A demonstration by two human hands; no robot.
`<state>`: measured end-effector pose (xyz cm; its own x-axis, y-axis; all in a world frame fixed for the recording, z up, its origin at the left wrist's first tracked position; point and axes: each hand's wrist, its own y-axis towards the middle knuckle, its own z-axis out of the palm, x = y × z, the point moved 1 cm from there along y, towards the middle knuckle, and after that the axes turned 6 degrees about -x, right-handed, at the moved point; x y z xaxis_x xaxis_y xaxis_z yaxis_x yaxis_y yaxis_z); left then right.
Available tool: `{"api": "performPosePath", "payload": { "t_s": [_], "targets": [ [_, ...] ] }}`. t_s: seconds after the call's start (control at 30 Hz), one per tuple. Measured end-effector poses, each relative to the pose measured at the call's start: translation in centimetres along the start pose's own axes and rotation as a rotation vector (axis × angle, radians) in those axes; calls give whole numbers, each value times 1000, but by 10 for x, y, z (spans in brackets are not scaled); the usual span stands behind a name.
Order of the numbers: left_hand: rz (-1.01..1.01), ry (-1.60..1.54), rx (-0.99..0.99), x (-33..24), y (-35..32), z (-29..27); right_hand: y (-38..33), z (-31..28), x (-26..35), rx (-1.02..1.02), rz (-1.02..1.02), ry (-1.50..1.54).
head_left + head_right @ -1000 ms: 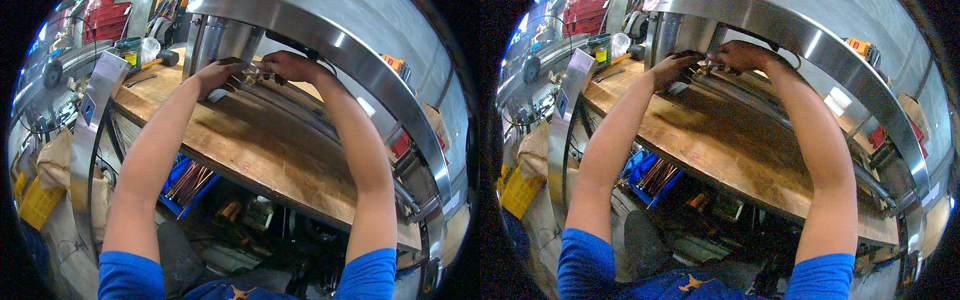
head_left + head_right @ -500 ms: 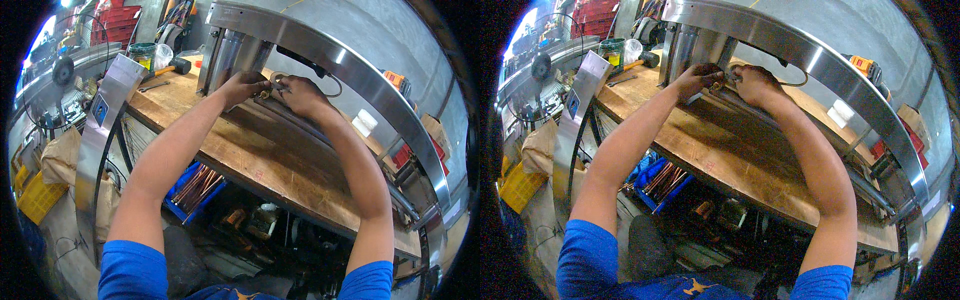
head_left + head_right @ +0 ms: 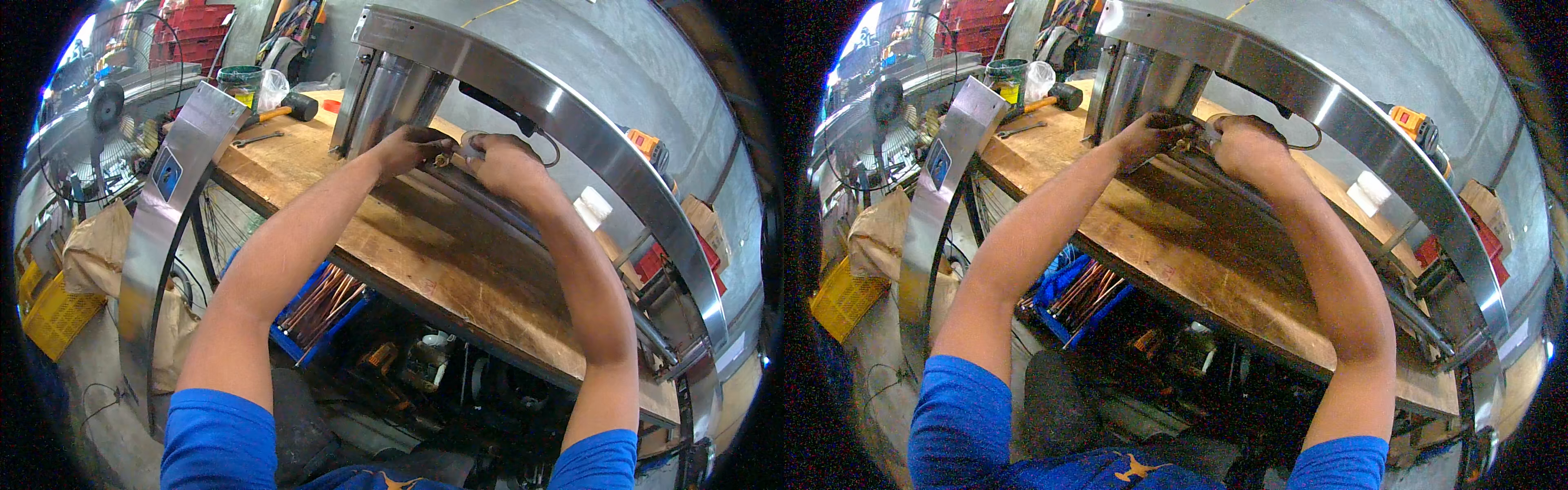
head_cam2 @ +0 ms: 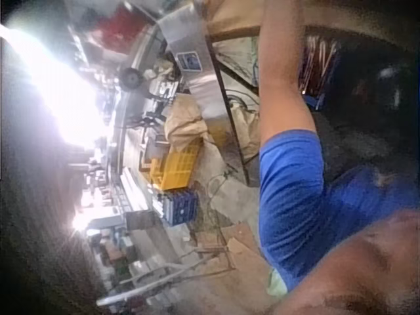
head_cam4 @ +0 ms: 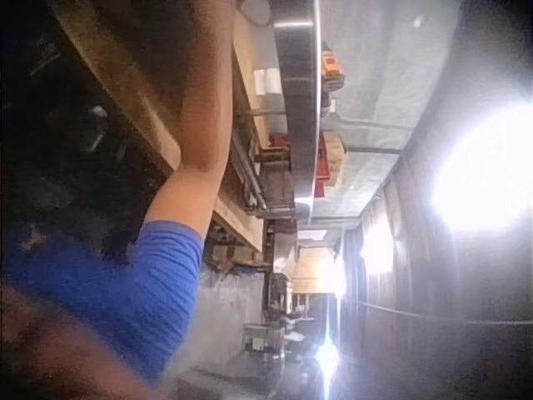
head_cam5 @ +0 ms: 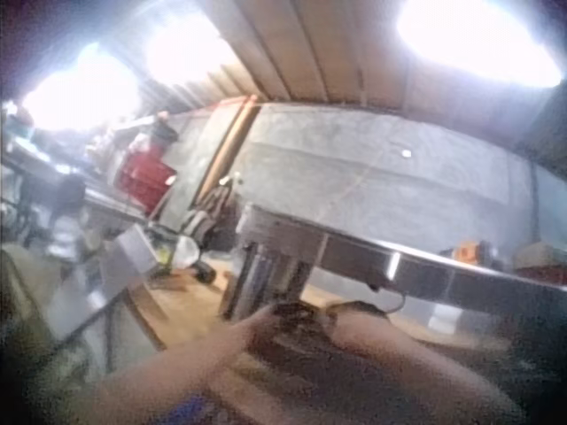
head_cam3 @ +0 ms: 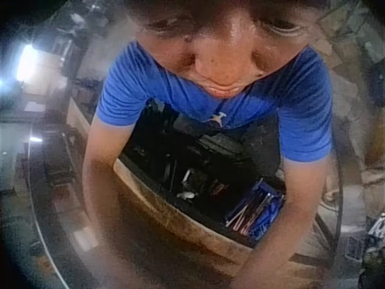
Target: The person assembles a stainless steel kitchen appliance by attaching metal brackets and securing them with screws. They handle small metal parts and fasteners, positioning them under the appliance frame and tightening them by hand.
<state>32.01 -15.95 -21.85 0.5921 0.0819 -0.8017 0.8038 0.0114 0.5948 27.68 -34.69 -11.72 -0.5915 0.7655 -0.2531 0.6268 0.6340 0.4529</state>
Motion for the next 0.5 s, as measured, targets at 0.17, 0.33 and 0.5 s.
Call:
{"api": "performPosePath", "payload": {
  "t_s": [0.17, 0.33, 0.5],
  "targets": [
    [-41, -93, 13, 3, 1, 4, -4, 7, -2, -31, -69, 31],
    [-69, -69, 27, 2, 1, 2, -12, 1, -2, -8, -40, 55],
    [-77, -53, 32, -5, 0, 4, -21, 2, -5, -221, 64, 149]
  ]
}}
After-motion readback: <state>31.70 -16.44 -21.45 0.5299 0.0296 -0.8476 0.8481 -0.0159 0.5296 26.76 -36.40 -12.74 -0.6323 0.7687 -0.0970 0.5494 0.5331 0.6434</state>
